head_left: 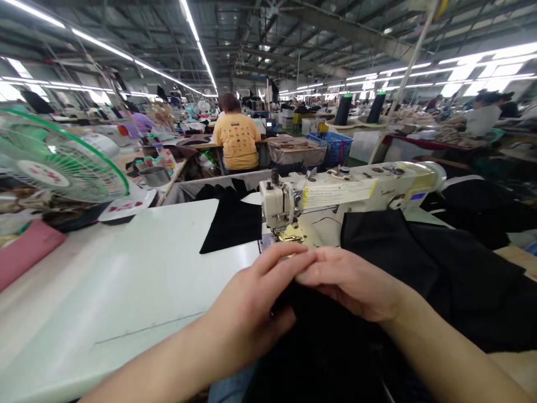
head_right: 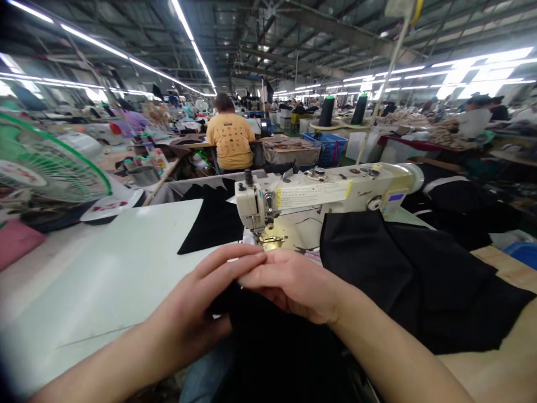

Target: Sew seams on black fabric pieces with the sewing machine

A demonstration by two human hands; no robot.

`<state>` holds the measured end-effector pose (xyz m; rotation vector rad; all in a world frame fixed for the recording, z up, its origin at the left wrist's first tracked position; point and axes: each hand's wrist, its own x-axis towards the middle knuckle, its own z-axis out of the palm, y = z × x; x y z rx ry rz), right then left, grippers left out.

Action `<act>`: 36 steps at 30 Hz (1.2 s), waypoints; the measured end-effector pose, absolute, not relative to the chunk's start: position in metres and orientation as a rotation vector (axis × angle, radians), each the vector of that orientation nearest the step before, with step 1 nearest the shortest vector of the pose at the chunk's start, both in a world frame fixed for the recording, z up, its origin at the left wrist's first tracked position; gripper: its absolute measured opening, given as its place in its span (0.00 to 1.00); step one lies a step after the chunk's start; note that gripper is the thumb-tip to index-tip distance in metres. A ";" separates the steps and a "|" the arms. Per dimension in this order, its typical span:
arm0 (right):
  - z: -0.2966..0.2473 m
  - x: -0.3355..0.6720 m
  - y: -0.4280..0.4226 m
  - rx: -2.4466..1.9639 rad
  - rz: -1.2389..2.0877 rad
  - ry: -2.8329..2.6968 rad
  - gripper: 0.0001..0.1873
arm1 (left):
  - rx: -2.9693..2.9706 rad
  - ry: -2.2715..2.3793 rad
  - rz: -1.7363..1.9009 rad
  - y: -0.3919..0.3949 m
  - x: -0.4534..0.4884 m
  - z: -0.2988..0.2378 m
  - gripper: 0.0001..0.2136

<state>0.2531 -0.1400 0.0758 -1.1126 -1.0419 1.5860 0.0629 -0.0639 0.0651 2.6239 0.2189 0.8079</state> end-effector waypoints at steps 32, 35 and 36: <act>0.036 0.310 -0.136 -1.277 0.858 -0.861 0.19 | 1.942 0.701 0.884 -0.008 0.054 0.122 0.12; 0.057 0.311 -0.122 -1.445 0.504 -0.926 0.16 | 2.145 0.783 0.962 0.011 0.060 0.137 0.13; 0.070 0.311 -0.119 -1.503 0.380 -0.984 0.15 | 2.208 0.801 0.985 0.014 0.062 0.148 0.13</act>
